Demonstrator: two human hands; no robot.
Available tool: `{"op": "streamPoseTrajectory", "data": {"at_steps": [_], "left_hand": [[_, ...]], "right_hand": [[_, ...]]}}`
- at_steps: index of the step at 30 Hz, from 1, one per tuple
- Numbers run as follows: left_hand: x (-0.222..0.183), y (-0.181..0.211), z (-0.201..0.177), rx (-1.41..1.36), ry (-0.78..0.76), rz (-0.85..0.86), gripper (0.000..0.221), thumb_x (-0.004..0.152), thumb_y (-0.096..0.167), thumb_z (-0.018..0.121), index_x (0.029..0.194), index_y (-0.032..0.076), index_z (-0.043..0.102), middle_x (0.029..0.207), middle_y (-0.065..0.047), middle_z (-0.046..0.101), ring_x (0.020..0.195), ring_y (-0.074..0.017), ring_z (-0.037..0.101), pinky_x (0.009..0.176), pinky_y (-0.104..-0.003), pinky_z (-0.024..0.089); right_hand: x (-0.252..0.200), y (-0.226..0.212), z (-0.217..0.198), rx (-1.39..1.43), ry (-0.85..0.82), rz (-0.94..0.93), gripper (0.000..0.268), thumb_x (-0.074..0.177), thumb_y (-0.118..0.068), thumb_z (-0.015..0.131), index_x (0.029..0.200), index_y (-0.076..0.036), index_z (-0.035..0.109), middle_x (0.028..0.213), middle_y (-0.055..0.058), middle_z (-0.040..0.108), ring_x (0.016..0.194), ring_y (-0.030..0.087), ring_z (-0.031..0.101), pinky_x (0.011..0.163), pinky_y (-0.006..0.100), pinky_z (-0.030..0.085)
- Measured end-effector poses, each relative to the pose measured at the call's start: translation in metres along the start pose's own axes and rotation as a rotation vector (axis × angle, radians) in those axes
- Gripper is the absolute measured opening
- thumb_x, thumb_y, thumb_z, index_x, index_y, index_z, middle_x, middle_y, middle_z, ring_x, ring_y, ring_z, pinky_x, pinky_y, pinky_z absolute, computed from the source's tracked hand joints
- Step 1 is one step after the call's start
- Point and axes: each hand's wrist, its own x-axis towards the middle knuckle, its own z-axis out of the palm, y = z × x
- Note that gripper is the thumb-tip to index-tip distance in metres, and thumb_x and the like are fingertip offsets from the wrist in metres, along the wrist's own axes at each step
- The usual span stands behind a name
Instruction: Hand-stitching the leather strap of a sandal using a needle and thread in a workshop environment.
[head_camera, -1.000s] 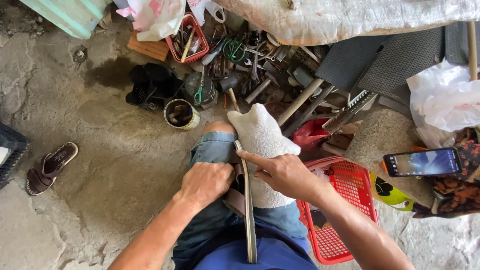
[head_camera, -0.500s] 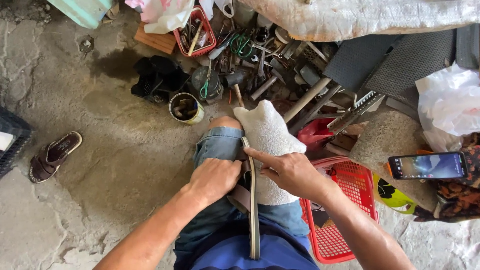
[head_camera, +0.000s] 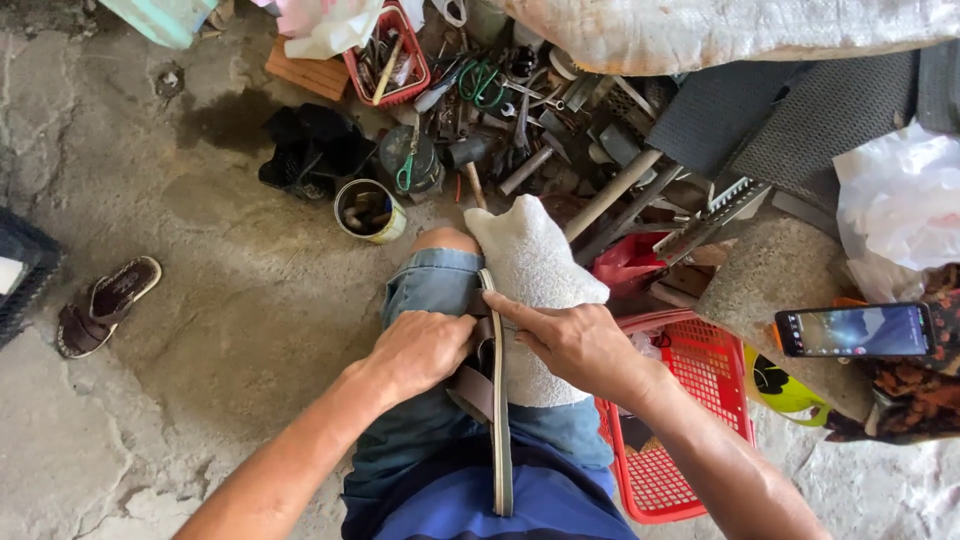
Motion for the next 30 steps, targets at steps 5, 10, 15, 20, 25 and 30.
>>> {"op": "streamPoseTrajectory", "data": {"at_steps": [5,10,15,20,25,30], "left_hand": [[0.002,-0.003,0.005,0.069,-0.006,0.012,0.025,0.096,0.025,0.049,0.086,0.009,0.065,0.067,-0.016,0.071,0.065,-0.0422,0.070,0.057,-0.052,0.056],[0.000,0.003,0.001,0.177,0.001,-0.001,0.025,0.096,0.028,0.051,0.083,0.012,0.065,0.065,-0.013,0.071,0.064,-0.0394,0.071,0.061,-0.051,0.057],[-0.003,0.002,0.004,0.217,0.057,0.005,0.027,0.097,0.028,0.051,0.081,0.013,0.066,0.064,-0.013,0.071,0.061,-0.0386,0.071,0.058,-0.051,0.057],[-0.019,0.021,-0.049,0.200,-0.150,-0.335,0.064,0.094,0.067,0.049,0.088,0.009,0.076,0.080,-0.022,0.075,0.084,-0.0422,0.075,0.075,-0.053,0.059],[-0.047,0.021,-0.054,0.149,-0.034,-0.398,0.070,0.094,0.072,0.051,0.087,0.006,0.074,0.077,-0.028,0.073,0.079,-0.0450,0.075,0.070,-0.052,0.059],[-0.076,-0.001,-0.009,0.120,-0.042,-0.447,0.064,0.095,0.075,0.052,0.079,0.014,0.061,0.060,-0.007,0.069,0.058,-0.0339,0.070,0.050,-0.048,0.052]], "right_hand": [[0.002,-0.005,-0.009,0.022,-0.030,-0.022,0.060,0.093,-0.016,0.061,0.153,-0.024,0.051,0.104,0.003,0.081,0.068,0.030,0.079,0.060,0.042,0.063],[0.004,-0.006,-0.007,0.000,-0.032,-0.023,0.061,0.094,-0.015,0.062,0.153,-0.025,0.051,0.104,0.004,0.081,0.067,0.027,0.079,0.060,0.039,0.064],[0.008,-0.013,-0.008,0.012,-0.006,-0.002,0.056,0.097,-0.014,0.058,0.151,-0.027,0.052,0.097,0.000,0.081,0.065,0.026,0.078,0.062,0.038,0.063],[0.003,-0.007,-0.002,0.011,0.039,0.022,0.055,0.094,-0.017,0.064,0.147,-0.030,0.055,0.112,0.002,0.073,0.071,0.028,0.078,0.061,0.041,0.065],[0.005,-0.013,0.000,0.042,0.029,0.019,0.059,0.091,-0.020,0.068,0.147,-0.032,0.054,0.127,0.004,0.057,0.075,0.026,0.078,0.067,0.041,0.067],[-0.007,-0.009,0.023,0.030,0.152,-0.024,0.057,0.097,-0.011,0.055,0.153,-0.020,0.047,0.091,0.002,0.057,0.076,0.024,0.067,0.053,0.040,0.051]]}}
